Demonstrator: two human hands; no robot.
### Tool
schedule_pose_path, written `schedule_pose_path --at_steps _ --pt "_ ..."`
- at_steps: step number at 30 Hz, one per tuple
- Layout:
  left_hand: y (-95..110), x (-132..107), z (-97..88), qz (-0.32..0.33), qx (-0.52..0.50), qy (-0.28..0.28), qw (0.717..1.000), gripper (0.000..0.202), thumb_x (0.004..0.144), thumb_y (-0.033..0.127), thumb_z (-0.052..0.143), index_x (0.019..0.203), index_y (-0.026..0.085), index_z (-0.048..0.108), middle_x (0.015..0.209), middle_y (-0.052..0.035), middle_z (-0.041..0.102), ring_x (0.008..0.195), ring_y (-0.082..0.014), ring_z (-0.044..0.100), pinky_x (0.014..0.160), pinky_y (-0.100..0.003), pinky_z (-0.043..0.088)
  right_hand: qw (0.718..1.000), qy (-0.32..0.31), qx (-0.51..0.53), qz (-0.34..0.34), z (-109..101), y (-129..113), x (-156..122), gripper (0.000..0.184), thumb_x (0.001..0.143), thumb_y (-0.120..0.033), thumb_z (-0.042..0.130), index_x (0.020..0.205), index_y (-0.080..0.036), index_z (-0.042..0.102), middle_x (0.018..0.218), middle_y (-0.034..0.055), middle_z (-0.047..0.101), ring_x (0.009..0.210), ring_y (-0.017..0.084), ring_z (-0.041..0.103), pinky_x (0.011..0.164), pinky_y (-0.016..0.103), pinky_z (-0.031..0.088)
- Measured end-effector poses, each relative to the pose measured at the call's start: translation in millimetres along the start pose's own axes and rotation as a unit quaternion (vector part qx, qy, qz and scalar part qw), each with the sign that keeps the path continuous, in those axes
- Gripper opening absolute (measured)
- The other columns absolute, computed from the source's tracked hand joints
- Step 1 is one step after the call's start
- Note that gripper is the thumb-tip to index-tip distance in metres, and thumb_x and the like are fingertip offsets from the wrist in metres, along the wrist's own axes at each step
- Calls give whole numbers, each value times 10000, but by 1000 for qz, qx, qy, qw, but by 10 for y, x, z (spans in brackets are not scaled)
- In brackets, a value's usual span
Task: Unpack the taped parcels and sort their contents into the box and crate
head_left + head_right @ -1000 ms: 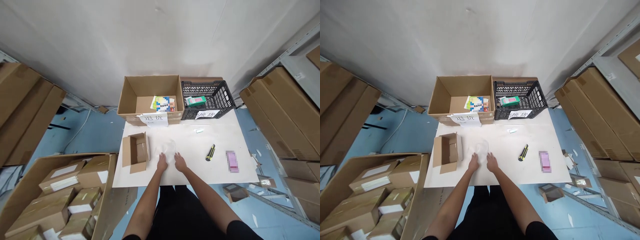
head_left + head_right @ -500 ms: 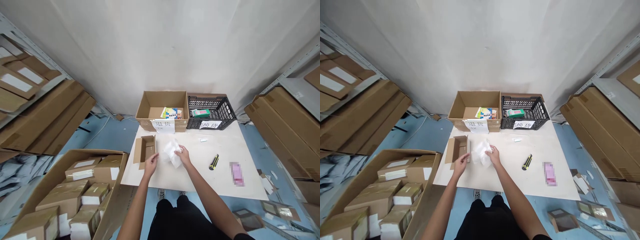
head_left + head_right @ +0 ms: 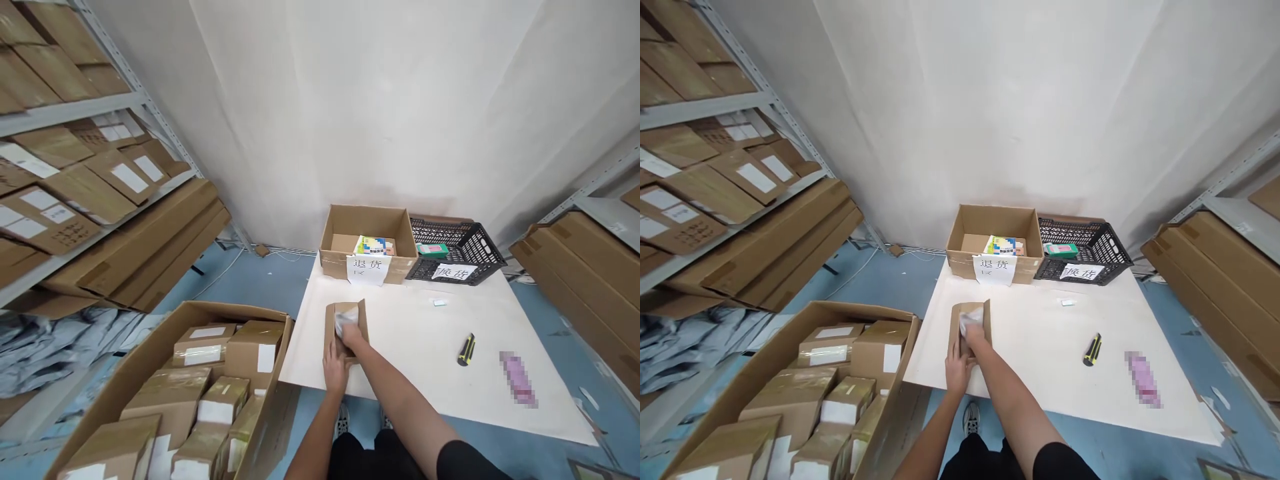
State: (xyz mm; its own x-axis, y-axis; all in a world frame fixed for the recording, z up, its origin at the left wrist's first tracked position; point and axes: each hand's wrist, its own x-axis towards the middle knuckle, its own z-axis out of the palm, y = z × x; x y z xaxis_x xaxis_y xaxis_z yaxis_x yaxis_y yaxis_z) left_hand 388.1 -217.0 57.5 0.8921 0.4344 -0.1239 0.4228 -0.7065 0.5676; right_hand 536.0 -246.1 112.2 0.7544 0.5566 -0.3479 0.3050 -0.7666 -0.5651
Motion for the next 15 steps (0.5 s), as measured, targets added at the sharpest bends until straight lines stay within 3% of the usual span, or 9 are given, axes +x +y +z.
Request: schedule_pose_path --at_steps 2,4,6,8,12,15 --pt "2 -72 -42 22 -6 3 1000 326 827 183 638 1087 336 760 1653 -15 400 1550 -358 290 1201 -592 350 999 -36 -14 25 123 95 -129 265 673 -147 721 933 -192 748 860 109 769 838 299 739 777 374 561" --pt "34 -77 -127 57 -12 0 998 362 848 166 626 1135 347 755 1651 -30 399 1539 -362 315 1199 -607 338 999 -32 -22 34 135 201 -300 442 715 -169 706 1156 -188 726 1041 136 775 959 306 742 844 381 569" --pt "125 -35 -216 93 -25 -6 995 391 869 172 623 1192 358 739 1644 -35 411 1540 -359 312 1197 -614 332 999 33 -26 12 43 329 -506 578 803 -207 658 1379 -175 617 1336 182 677 1208 321 663 999 407 530" --pt "285 31 -282 127 -36 -11 991 403 893 184 611 1237 365 720 1634 -35 429 1543 -351 307 1205 -609 320 991 124 -31 -29 -124 490 -745 582 883 -246 600 1457 -162 556 1520 187 532 1408 325 502 1144 437 433" --pt "803 177 -328 192 -49 -18 980 314 931 207 581 1159 341 752 1636 -36 425 1559 -355 268 1220 -621 280 975 201 -59 -70 -524 905 -1287 487 874 -306 659 1348 -194 655 1594 138 451 1528 356 303 1230 528 309" --pt "1354 258 -275 274 -54 -37 960 249 959 240 559 1084 302 766 1644 -46 412 1572 -352 234 1214 -608 298 965 246 -84 -30 -778 1269 -1687 422 820 -240 724 1241 -216 708 1684 96 309 1572 393 170 1222 583 287"
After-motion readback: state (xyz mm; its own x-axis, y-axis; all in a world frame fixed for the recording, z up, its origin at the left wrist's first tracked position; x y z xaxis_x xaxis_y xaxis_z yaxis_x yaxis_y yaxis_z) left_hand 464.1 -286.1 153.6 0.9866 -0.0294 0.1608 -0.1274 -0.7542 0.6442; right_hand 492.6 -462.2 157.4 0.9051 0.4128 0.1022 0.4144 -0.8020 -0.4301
